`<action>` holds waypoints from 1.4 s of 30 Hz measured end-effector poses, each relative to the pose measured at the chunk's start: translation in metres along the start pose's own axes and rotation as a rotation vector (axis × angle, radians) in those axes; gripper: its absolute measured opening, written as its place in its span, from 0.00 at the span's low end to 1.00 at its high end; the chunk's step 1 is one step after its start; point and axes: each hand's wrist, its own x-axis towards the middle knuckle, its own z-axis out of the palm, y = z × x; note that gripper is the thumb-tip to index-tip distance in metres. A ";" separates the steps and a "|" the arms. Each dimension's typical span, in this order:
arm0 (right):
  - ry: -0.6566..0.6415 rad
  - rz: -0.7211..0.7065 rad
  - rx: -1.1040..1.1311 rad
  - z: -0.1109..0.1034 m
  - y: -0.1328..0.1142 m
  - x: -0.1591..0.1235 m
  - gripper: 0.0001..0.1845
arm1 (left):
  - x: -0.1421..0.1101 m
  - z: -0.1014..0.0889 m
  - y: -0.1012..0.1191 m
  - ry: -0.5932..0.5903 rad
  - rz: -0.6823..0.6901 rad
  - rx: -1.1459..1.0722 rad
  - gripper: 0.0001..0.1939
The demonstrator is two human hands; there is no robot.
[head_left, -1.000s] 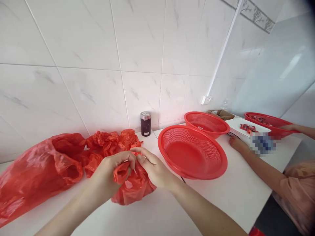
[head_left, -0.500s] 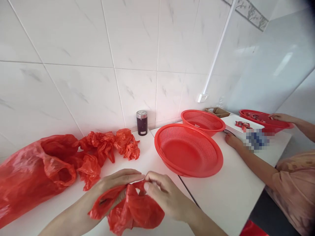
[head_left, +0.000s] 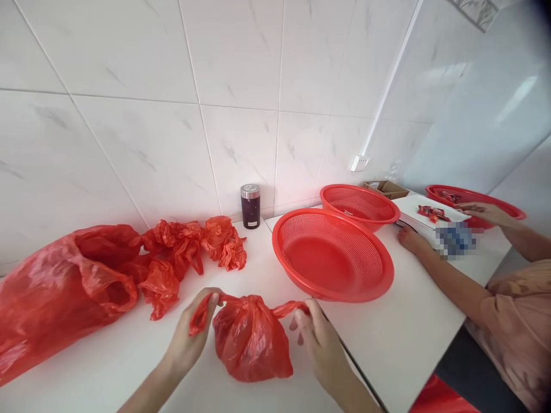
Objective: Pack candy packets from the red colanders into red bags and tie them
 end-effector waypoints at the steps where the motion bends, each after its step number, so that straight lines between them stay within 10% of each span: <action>1: -0.006 -0.001 -0.051 0.009 -0.004 0.002 0.13 | 0.001 0.014 0.002 0.017 -0.008 0.006 0.17; 7: -0.109 0.004 -0.242 0.047 0.005 0.003 0.14 | 0.012 0.053 0.003 -0.085 -0.013 0.228 0.09; 25: 0.043 -0.079 -0.405 0.031 0.053 0.009 0.09 | 0.051 0.079 0.000 -0.166 -0.183 0.761 0.15; 37: 0.023 -0.005 0.085 0.018 0.066 -0.019 0.26 | 0.042 0.015 -0.022 -0.155 -0.318 0.323 0.27; 42: 0.011 0.022 0.295 0.015 0.055 -0.016 0.24 | 0.041 -0.015 0.004 0.012 -0.207 0.329 0.23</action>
